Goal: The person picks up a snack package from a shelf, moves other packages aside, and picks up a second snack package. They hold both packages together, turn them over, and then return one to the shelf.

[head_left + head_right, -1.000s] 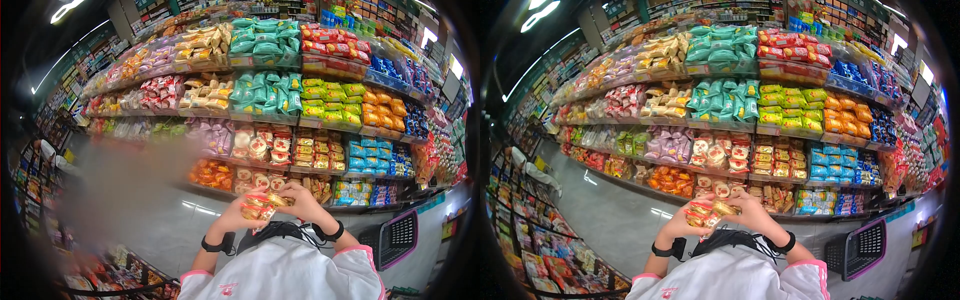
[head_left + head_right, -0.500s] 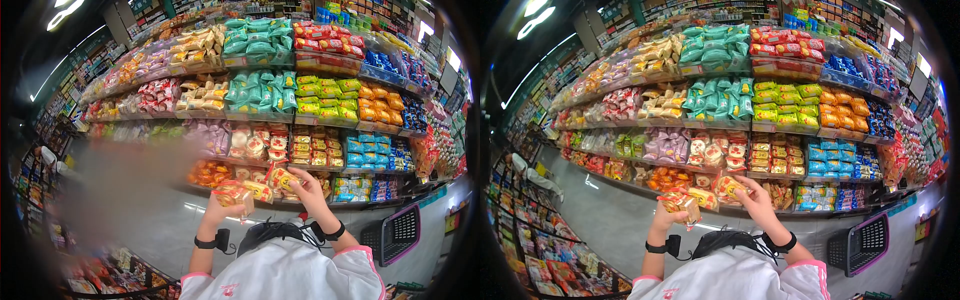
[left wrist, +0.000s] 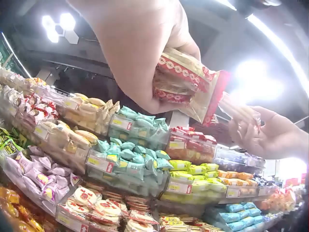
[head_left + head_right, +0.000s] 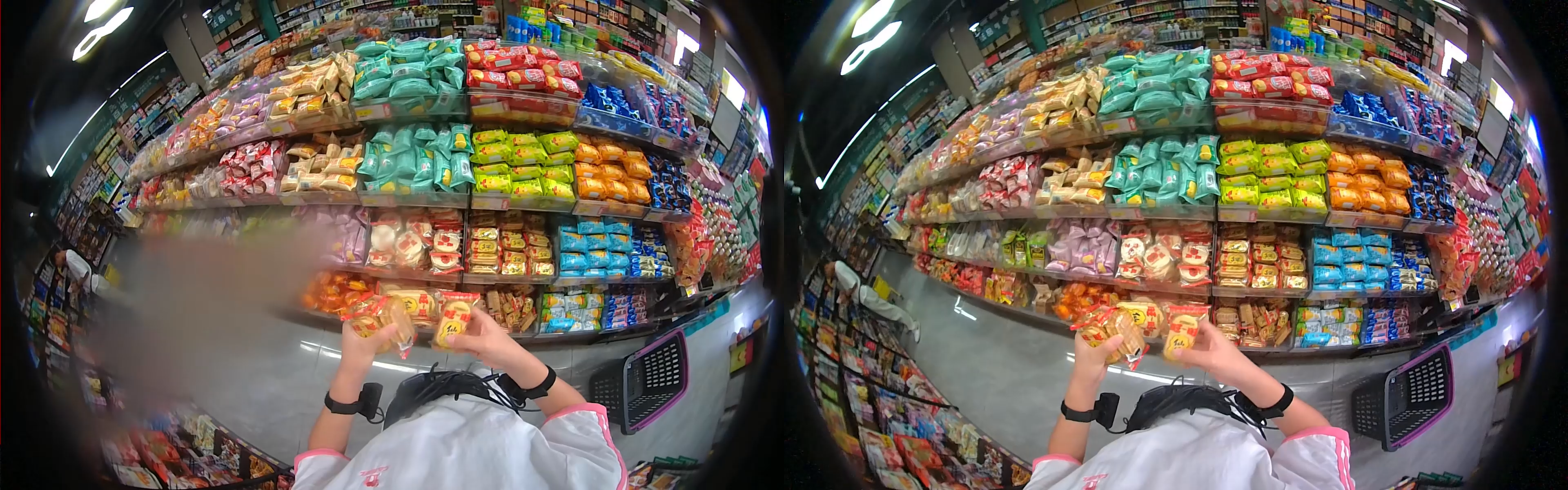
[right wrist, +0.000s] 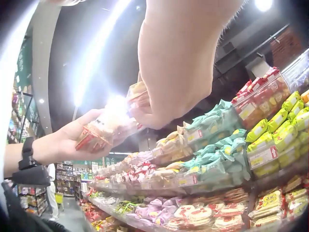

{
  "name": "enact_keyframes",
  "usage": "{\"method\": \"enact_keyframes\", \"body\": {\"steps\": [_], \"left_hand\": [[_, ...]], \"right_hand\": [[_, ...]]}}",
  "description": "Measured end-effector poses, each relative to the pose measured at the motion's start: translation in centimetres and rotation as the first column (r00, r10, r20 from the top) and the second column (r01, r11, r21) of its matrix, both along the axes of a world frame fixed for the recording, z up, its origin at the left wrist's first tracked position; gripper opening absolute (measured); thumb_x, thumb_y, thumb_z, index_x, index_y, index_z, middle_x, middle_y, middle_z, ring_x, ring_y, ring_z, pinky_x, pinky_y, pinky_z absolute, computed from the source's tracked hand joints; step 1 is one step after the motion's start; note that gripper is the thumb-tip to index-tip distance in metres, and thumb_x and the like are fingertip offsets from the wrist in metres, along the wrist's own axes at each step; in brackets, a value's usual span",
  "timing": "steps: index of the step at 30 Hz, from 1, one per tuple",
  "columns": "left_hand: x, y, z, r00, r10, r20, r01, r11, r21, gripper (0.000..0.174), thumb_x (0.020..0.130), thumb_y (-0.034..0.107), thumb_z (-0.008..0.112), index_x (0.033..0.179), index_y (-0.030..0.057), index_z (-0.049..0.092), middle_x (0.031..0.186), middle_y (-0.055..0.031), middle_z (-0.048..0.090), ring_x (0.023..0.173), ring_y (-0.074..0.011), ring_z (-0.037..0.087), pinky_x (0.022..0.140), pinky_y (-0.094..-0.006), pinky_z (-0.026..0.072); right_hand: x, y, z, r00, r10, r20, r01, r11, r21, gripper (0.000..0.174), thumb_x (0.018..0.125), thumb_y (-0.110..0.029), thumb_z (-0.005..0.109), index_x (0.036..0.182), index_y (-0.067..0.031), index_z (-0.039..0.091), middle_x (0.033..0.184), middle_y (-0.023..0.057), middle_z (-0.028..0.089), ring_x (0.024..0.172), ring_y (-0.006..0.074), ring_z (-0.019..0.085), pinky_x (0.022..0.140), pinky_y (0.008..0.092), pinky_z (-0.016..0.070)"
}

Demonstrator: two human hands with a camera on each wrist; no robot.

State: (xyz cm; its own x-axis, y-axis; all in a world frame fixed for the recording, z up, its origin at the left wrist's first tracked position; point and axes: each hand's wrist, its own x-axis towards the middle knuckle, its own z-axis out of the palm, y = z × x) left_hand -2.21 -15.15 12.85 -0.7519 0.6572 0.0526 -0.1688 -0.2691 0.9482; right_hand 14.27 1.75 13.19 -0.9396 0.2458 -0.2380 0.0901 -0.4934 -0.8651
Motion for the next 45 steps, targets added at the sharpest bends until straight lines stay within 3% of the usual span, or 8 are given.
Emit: {"method": "enact_keyframes", "body": {"steps": [4,11,27,30,31,34,41,45], "left_hand": [[1.1,0.4,0.5,0.997,-0.041,-0.068,0.038,0.998,-0.049,0.049,0.071,0.0,0.075,0.115,-0.0023,0.053,0.107,-0.0089,0.062,0.095,-0.0152,0.061,0.083,-0.0296,0.051],[2.0,0.2,1.3,0.974,-0.189,-0.124,0.165,0.97,-0.181,0.057,0.07,0.004,0.079,0.118,-0.0022,0.049,0.109,-0.0087,0.062,0.096,-0.0136,0.06,0.083,-0.029,0.0506],[4.3,0.8,1.3,0.853,-0.471,-0.225,0.361,0.844,-0.398,0.057,0.067,0.009,0.082,0.114,0.003,0.051,0.104,-0.005,0.062,0.095,-0.0102,0.059,0.084,-0.0277,0.0488],[4.1,0.9,1.3,0.954,-0.253,-0.163,0.209,0.947,-0.245,0.052,0.07,0.008,0.08,0.114,0.0016,0.052,0.104,-0.0072,0.062,0.094,-0.0119,0.06,0.083,-0.0279,0.0495],[4.0,1.0,1.2,0.979,-0.16,-0.125,0.138,0.976,-0.171,0.05,0.071,0.008,0.078,0.114,0.001,0.052,0.104,-0.0081,0.062,0.094,-0.0126,0.061,0.083,-0.0281,0.0498],[2.8,0.9,1.5,0.993,-0.018,-0.12,-0.008,0.978,-0.208,0.041,0.077,0.005,0.073,0.113,-0.0017,0.055,0.103,-0.0088,0.065,0.089,-0.0124,0.063,0.078,-0.0271,0.052],[3.6,1.1,1.6,0.999,-0.041,-0.005,0.041,0.992,-0.122,0.043,0.079,0.005,0.069,0.117,-0.0032,0.051,0.108,-0.0109,0.062,0.094,-0.0168,0.063,0.082,-0.03,0.0517],[3.4,1.1,0.3,0.995,-0.006,-0.096,-0.004,0.995,-0.103,0.041,0.08,0.003,0.068,0.117,-0.0032,0.052,0.108,-0.0106,0.062,0.093,-0.0163,0.062,0.081,-0.0297,0.052]], "right_hand": [[-0.4,-0.6,-0.9,0.99,0.103,-0.094,-0.075,0.96,0.268,0.049,0.082,-0.008,0.07,0.125,0.0004,0.048,0.118,0.0078,0.058,0.106,0.0149,0.057,0.093,0.0295,0.0455],[-0.4,-0.3,-1.0,0.961,-0.116,-0.25,0.098,0.992,-0.084,0.047,0.084,-0.004,0.067,0.126,0.0001,0.047,0.12,0.0069,0.057,0.109,0.0155,0.055,0.095,0.0302,0.0438],[-0.5,0.3,-0.1,0.888,-0.321,-0.328,0.273,0.944,-0.184,0.028,0.087,-0.002,0.062,0.112,-0.004,0.049,0.113,0.003,0.053,0.106,0.0117,0.052,0.091,0.0278,0.0424],[-0.5,1.2,0.6,0.85,-0.422,-0.315,0.498,0.84,0.218,0.026,0.085,-0.002,0.062,0.108,-0.0012,0.049,0.111,0.0042,0.051,0.106,0.012,0.051,0.089,0.0273,0.0428],[-0.8,1.6,-0.3,0.813,-0.421,-0.402,0.576,0.683,0.45,0.027,0.081,-0.006,0.067,0.103,-0.0003,0.052,0.11,0.0069,0.047,0.104,0.0151,0.05,0.085,0.028,0.0434],[-0.6,0.1,0.6,0.831,-0.343,-0.438,0.556,0.492,0.67,0.031,0.076,-0.009,0.071,0.101,-0.0011,0.054,0.11,0.0099,0.044,0.103,0.0195,0.049,0.084,0.0294,0.0432],[-1.2,-2.6,0.0,0.922,-0.198,-0.333,0.387,0.517,0.764,0.042,0.083,-0.019,0.067,0.115,0.0001,0.049,0.131,0.0248,0.037,0.119,0.0398,0.043,0.097,0.0409,0.0376],[-1.1,-3.1,0.2,0.955,-0.055,-0.292,0.281,0.49,0.825,0.048,0.09,-0.019,0.057,0.129,0.0024,0.039,0.136,0.0254,0.031,0.129,0.037,0.033,0.104,0.0387,0.03]]}}
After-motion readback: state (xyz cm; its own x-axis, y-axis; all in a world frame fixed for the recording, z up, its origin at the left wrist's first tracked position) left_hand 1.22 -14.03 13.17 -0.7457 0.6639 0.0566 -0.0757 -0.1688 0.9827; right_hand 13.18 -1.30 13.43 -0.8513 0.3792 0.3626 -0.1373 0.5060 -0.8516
